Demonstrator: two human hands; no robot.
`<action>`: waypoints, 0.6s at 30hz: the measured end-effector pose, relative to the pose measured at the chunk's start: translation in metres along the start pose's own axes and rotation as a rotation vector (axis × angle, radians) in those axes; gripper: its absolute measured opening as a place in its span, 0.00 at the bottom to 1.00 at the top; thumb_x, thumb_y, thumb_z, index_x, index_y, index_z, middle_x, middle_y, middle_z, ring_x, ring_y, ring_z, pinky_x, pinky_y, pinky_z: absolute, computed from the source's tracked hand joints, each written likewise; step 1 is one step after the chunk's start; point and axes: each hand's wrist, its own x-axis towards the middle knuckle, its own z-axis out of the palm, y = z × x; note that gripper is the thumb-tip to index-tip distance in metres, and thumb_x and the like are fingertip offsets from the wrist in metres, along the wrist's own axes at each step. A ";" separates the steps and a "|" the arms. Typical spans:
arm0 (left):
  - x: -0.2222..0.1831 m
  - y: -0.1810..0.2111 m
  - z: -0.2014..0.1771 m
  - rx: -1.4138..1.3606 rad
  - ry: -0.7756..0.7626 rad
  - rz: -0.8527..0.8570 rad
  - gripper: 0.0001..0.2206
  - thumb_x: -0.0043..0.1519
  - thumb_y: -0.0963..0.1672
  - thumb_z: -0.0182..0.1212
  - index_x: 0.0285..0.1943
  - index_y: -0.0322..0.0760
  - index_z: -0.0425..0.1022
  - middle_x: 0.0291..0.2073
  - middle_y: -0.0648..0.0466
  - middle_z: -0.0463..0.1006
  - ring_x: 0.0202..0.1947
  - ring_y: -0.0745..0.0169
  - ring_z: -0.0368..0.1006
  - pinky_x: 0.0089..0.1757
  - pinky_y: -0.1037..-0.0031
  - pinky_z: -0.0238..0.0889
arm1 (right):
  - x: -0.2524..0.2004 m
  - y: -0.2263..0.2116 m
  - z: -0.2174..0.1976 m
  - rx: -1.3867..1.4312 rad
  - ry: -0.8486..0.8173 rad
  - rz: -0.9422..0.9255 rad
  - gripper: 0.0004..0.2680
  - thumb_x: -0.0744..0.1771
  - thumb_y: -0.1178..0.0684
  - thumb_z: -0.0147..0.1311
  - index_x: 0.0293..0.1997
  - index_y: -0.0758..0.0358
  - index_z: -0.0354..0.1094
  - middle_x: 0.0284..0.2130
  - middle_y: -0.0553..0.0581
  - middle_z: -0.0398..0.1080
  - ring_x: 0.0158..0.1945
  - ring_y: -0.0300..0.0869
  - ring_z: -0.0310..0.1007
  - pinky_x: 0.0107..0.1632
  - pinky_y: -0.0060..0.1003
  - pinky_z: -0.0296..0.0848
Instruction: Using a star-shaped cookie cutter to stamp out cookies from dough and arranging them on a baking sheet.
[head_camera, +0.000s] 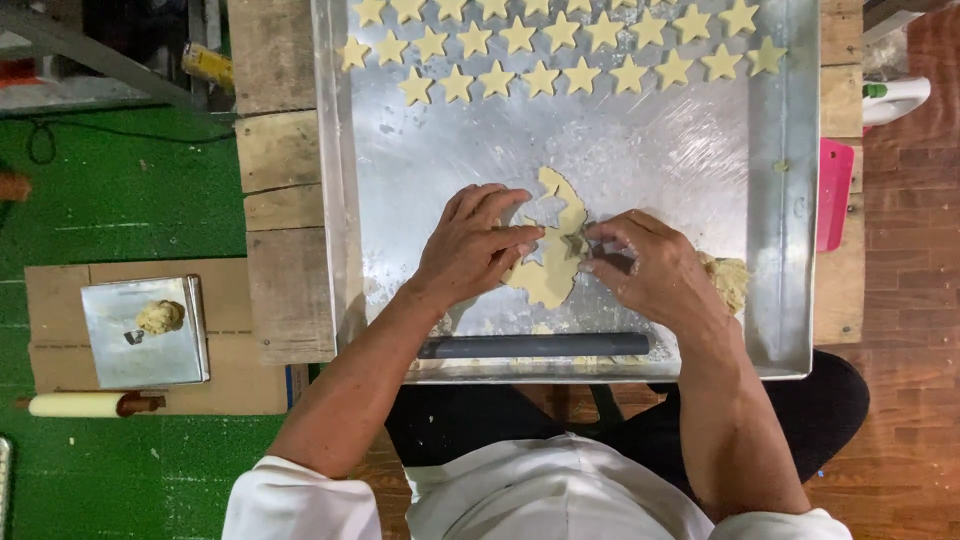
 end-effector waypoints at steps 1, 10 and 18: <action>0.001 0.000 0.000 -0.004 -0.003 -0.003 0.11 0.69 0.48 0.55 0.56 0.61 0.82 0.68 0.57 0.67 0.70 0.53 0.55 0.68 0.48 0.41 | 0.001 0.002 0.001 0.001 -0.004 0.004 0.10 0.60 0.65 0.63 0.44 0.67 0.75 0.34 0.66 0.75 0.36 0.57 0.78 0.40 0.50 0.78; 0.003 -0.002 -0.003 -0.044 -0.003 0.008 0.10 0.69 0.49 0.57 0.55 0.59 0.82 0.68 0.57 0.66 0.70 0.53 0.54 0.67 0.47 0.42 | 0.007 0.002 0.004 -0.080 -0.044 -0.021 0.11 0.60 0.58 0.70 0.44 0.64 0.76 0.33 0.60 0.76 0.37 0.52 0.78 0.41 0.44 0.79; 0.004 0.000 -0.007 -0.037 -0.026 0.015 0.10 0.69 0.49 0.57 0.56 0.57 0.81 0.68 0.55 0.65 0.71 0.49 0.54 0.66 0.44 0.43 | 0.010 0.001 0.009 -0.148 -0.042 -0.041 0.12 0.61 0.54 0.71 0.44 0.61 0.75 0.34 0.55 0.75 0.39 0.48 0.78 0.41 0.42 0.79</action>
